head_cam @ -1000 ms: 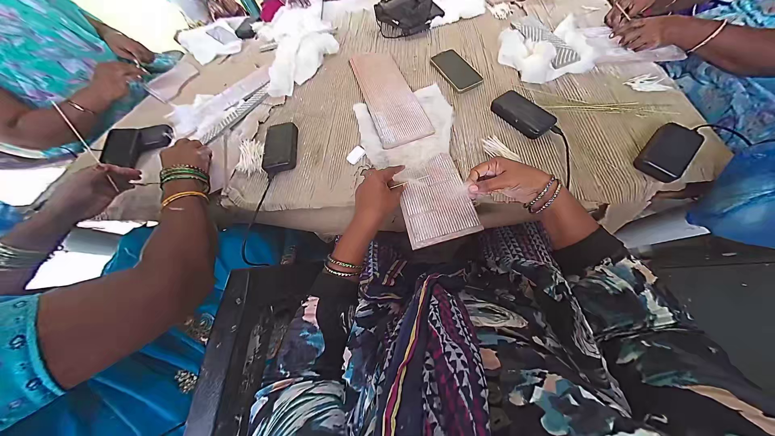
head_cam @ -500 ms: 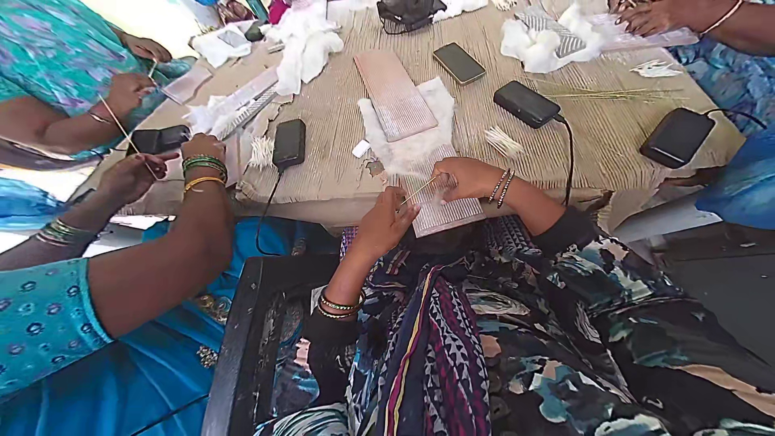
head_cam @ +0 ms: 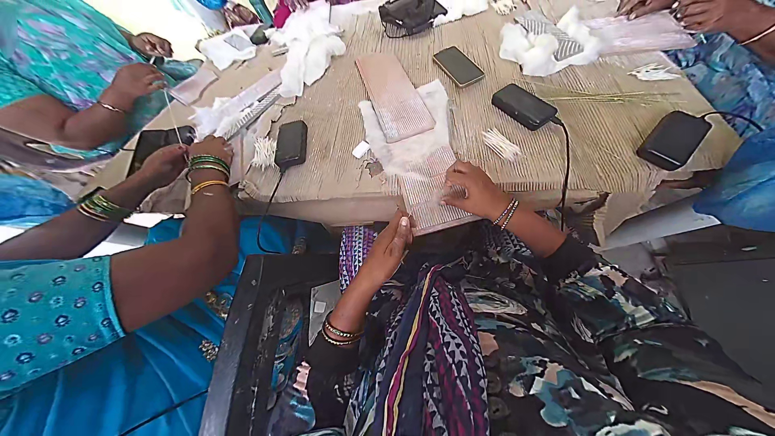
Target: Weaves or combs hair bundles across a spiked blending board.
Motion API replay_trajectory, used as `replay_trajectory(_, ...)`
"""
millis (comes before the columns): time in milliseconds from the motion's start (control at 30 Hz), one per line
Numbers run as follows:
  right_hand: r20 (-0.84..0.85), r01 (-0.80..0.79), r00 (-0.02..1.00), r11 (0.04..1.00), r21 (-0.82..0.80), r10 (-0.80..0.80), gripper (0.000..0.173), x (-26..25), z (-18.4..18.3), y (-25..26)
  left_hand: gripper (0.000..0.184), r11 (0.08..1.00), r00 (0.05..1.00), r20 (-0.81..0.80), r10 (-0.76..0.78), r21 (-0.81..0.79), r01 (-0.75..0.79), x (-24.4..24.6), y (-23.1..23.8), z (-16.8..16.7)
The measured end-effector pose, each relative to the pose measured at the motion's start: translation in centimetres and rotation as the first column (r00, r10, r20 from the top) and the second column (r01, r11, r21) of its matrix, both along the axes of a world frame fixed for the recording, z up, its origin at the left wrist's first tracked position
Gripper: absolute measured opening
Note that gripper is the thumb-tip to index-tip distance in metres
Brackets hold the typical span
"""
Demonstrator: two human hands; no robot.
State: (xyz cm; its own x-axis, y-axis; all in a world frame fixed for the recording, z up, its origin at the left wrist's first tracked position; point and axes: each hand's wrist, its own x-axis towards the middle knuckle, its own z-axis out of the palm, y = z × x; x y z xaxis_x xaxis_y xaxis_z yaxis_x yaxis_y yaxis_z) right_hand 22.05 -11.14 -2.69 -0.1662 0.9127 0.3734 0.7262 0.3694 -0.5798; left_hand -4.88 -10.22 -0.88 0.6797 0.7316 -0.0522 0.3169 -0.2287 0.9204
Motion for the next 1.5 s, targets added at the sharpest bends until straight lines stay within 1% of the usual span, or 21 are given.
replay_trajectory(67,0.01,0.01,1.0,1.0,0.011,-0.01,0.023,-0.1,-0.1,-0.2,0.04,0.993,0.991,0.105,0.087,-0.085,-0.078,0.1,-0.3,0.2)
replay_trajectory(100,0.02,0.027,0.999,1.0,0.006,-0.027,0.023,-0.2,0.0,-0.3,0.038,0.99,0.99,0.097,0.1,-0.105,-0.09,0.1,-0.2,0.4)
replay_trajectory(167,0.041,0.061,0.997,0.998,-0.012,-0.061,0.024,-0.2,-0.1,-0.5,0.032,0.992,0.994,0.009,0.113,-0.055,-0.112,0.1,-0.3,0.4)
replay_trajectory(267,0.053,0.1,0.994,0.995,-0.027,-0.098,0.027,-0.2,-0.2,-0.5,0.03,0.96,0.956,-0.196,0.218,0.22,-0.174,0.8,-1.2,0.9)
replay_trajectory(300,0.052,0.11,0.993,0.994,-0.023,-0.109,0.028,-0.3,-0.3,-0.5,0.033,0.936,0.943,-0.222,0.247,0.305,-0.173,1.1,-1.5,1.0)
replay_trajectory(367,0.056,0.122,0.991,0.992,-0.021,-0.12,0.03,-0.3,-0.3,-0.5,0.034,0.886,0.942,-0.197,0.272,0.432,-0.165,1.9,-2.1,0.7)
replay_trajectory(433,0.059,0.129,0.99,0.991,-0.018,-0.128,0.033,-0.3,-0.3,-0.5,0.034,0.847,0.94,-0.194,0.28,0.51,-0.147,2.7,-2.5,0.5)
replay_trajectory(500,0.058,0.132,0.99,0.991,-0.023,-0.13,0.034,-0.3,-0.3,-0.5,0.035,0.808,0.921,-0.233,0.311,0.576,-0.127,3.5,-2.7,0.3)
replay_trajectory(633,0.057,0.132,0.99,0.991,-0.006,-0.132,0.035,-0.3,-0.4,-0.6,0.039,0.794,0.853,-0.369,0.369,0.602,-0.084,4.6,-2.6,0.8)
replay_trajectory(733,0.056,0.136,0.989,0.991,0.005,-0.136,0.036,-0.3,-0.5,-0.7,0.039,0.815,0.798,-0.462,0.386,0.576,-0.061,5.1,-2.5,1.8)
replay_trajectory(900,0.059,0.144,0.988,0.989,0.025,-0.145,0.035,-0.3,-0.7,-0.6,0.037,0.82,0.75,-0.525,0.403,0.571,-0.041,5.5,-2.5,2.2)
replay_trajectory(933,0.074,0.136,0.987,0.989,0.052,-0.14,0.035,-0.4,-0.6,-0.7,0.037,0.823,0.74,-0.543,0.396,0.568,-0.024,5.5,-2.6,2.2)
replay_trajectory(1000,0.153,0.065,0.984,0.985,0.161,-0.09,0.034,-0.8,-0.3,-1.0,0.037,0.82,0.729,-0.562,0.391,0.573,0.001,5.5,-2.6,2.2)
replay_trajectory(1033,0.213,-0.005,0.977,0.984,0.179,-0.034,0.037,-1.1,0.0,-1.2,0.036,0.809,0.732,-0.553,0.398,0.588,0.005,5.4,-2.6,2.0)
replay_trajectory(1067,0.277,-0.082,0.96,0.986,0.143,0.039,0.042,-1.5,0.3,-1.4,0.036,0.802,0.731,-0.55,0.403,0.597,0.006,5.4,-2.6,1.9)
replay_trajectory(1133,0.409,-0.172,0.896,0.984,-0.038,0.172,0.056,-2.4,0.6,-1.8,0.036,0.812,0.72,-0.569,0.397,0.584,0.013,5.5,-2.6,2.0)
replay_trajectory(1200,0.47,-0.166,0.855,0.975,-0.149,0.217,0.072,-2.9,0.2,-2.3,0.037,0.846,0.689,-0.626,0.364,0.532,0.037,5.6,-2.5,2.5)
replay_trajectory(1267,0.49,-0.134,0.845,0.972,-0.194,0.214,0.08,-3.0,0.2,-3.4,0.039,0.869,0.693,-0.645,0.323,0.492,0.052,5.3,-2.6,2.7)
replay_trajectory(1400,0.514,-0.086,0.821,0.943,-0.322,0.251,0.087,-2.3,1.7,-7.1,0.033,0.844,0.802,-0.534,0.267,0.531,0.072,3.9,-3.7,1.6)
replay_trajectory(1467,0.515,-0.085,0.809,0.923,-0.375,0.283,0.086,-1.8,3.1,-8.6,0.033,0.831,0.845,-0.474,0.247,0.552,0.067,3.3,-4.2,1.1)
replay_trajectory(1500,0.491,-0.106,0.822,0.924,-0.368,0.289,0.08,-1.5,3.9,-9.0,0.032,0.809,0.873,-0.417,0.252,0.586,0.046,3.0,-4.3,0.7)
